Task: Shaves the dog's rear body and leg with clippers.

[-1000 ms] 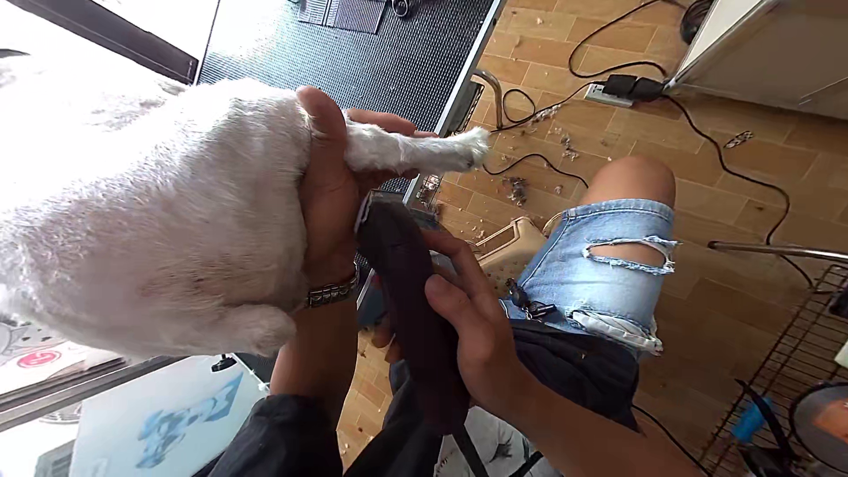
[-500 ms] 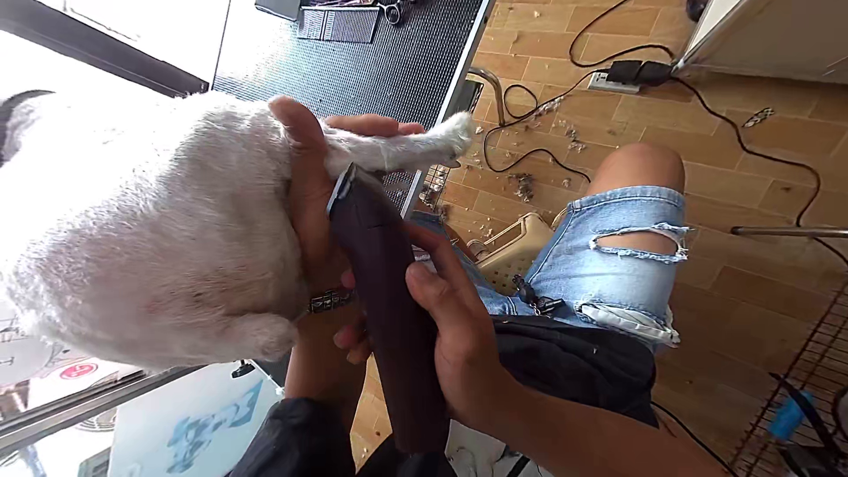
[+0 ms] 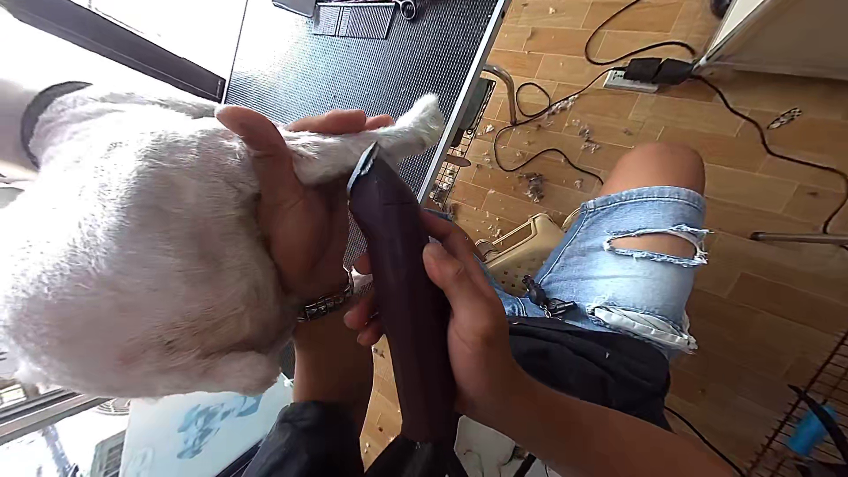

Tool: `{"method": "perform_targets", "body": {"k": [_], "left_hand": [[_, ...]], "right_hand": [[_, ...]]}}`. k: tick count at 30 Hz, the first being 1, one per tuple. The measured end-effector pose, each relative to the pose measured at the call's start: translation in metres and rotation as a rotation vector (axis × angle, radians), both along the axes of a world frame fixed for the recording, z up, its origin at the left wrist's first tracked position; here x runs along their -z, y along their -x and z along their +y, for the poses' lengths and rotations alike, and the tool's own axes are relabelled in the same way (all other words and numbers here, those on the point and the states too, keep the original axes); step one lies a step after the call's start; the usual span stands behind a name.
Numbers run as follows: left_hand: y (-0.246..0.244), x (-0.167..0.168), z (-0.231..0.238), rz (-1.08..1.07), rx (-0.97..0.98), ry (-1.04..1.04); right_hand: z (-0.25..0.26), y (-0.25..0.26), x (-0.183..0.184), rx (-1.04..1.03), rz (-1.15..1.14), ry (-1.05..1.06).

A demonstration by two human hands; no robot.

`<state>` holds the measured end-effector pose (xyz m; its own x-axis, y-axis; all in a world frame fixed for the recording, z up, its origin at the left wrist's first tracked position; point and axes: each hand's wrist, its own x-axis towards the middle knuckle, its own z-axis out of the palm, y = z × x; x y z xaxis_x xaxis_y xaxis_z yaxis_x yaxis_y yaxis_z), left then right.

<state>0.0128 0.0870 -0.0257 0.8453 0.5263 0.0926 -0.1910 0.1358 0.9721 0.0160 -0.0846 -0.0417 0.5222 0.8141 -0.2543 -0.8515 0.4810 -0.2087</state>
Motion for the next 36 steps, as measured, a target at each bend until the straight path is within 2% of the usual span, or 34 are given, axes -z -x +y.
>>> {"method": "perform_targets", "body": {"k": [1,3,6,8,13,16,21,28,31,33,34,35,36], "left_hand": [[-0.007,-0.001,-0.004,0.008,-0.048,-0.024],[-0.007,0.002,-0.002,0.028,-0.010,-0.075],[0.002,0.000,-0.002,0.051,0.139,-0.039],[0.003,-0.002,-0.004,0.050,0.155,0.006],[-0.017,0.004,0.003,0.016,0.121,0.005],[-0.017,0.002,-0.002,0.033,0.107,-0.012],[-0.019,0.004,-0.006,0.007,0.087,0.014],[-0.017,0.003,-0.001,-0.013,0.149,-0.014],[-0.017,0.004,-0.005,0.010,0.054,0.002],[0.010,0.026,0.005,-0.058,0.016,0.002],[0.034,0.047,0.030,-0.155,0.188,-0.082],[0.040,0.055,0.046,-0.196,0.321,-0.122],[0.028,0.045,0.040,-0.171,0.300,-0.076]], "right_hand": [[0.000,-0.001,0.000,0.021,0.010,0.009],[-0.003,-0.002,0.003,0.031,-0.013,0.041],[-0.015,-0.009,0.012,-0.029,-0.254,0.183],[-0.027,-0.019,0.024,-0.060,-0.530,0.332],[-0.055,-0.060,0.049,0.039,-1.460,0.836],[-0.061,-0.080,0.043,0.045,-1.687,0.917],[-0.053,-0.089,0.026,0.101,-1.778,0.883],[-0.058,-0.088,0.023,0.039,-1.729,0.902],[-0.054,-0.090,0.017,0.022,-1.708,0.893],[-0.053,-0.090,0.012,-0.001,-1.682,0.876],[-0.054,-0.090,0.012,-0.011,-1.664,0.867],[-0.055,-0.090,0.012,-0.023,-1.641,0.861],[-0.056,-0.091,0.013,-0.036,-1.613,0.858]]}}
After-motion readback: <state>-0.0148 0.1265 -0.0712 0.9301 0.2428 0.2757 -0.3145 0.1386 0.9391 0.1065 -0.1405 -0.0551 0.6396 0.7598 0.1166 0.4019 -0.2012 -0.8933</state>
